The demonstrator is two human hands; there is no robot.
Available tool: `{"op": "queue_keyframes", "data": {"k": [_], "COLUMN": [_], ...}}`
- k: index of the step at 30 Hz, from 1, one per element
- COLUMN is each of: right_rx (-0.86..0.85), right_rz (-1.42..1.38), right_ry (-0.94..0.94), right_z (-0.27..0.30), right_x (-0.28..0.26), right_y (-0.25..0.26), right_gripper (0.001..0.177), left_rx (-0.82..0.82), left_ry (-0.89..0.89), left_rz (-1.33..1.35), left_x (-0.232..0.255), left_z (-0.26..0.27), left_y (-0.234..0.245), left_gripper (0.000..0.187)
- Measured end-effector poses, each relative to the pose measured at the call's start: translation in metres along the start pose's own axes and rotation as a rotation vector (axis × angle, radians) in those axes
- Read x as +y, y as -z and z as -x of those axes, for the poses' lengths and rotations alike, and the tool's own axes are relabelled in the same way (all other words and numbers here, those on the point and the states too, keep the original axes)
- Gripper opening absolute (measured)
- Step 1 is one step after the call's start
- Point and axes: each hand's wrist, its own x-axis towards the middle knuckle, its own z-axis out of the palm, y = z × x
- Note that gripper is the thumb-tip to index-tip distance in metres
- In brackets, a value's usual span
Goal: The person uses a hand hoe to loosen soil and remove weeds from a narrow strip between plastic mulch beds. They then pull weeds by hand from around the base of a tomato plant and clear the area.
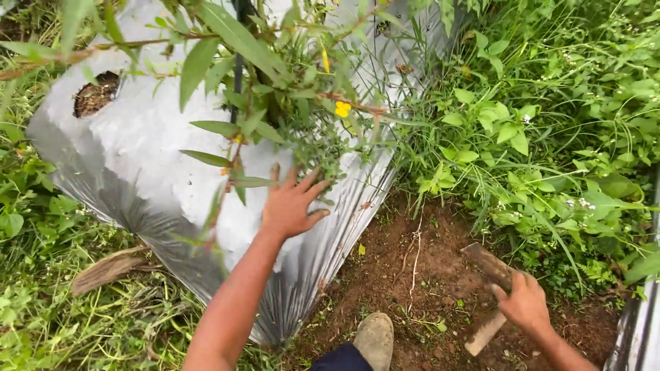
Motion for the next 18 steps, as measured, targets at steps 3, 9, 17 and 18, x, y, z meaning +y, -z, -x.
{"op": "queue_keyframes", "data": {"k": [3, 9, 17, 18], "right_rx": [-0.085, -0.071, 0.176, 0.19], "right_rz": [0.101, 0.484, 0.526, 0.532], "right_ry": [0.229, 0.833, 1.334, 1.354], "right_z": [0.02, 0.111, 0.134, 0.123], "right_x": [-0.08, -0.271, -0.394, -0.405], "right_y": [0.033, 0.097, 0.094, 0.087], "right_gripper": [0.059, 0.058, 0.045, 0.045], "left_rx": [0.322, 0.572, 0.586, 0.604], "left_ry": [-0.118, -0.026, 0.096, 0.11], "left_rz": [0.204, 0.432, 0.681, 0.669], "left_x": [-0.008, -0.013, -0.016, -0.021], "left_z": [0.007, 0.01, 0.01, 0.005], "left_y": [-0.01, -0.04, -0.03, -0.001], "left_gripper": [0.077, 0.085, 0.074, 0.074]}}
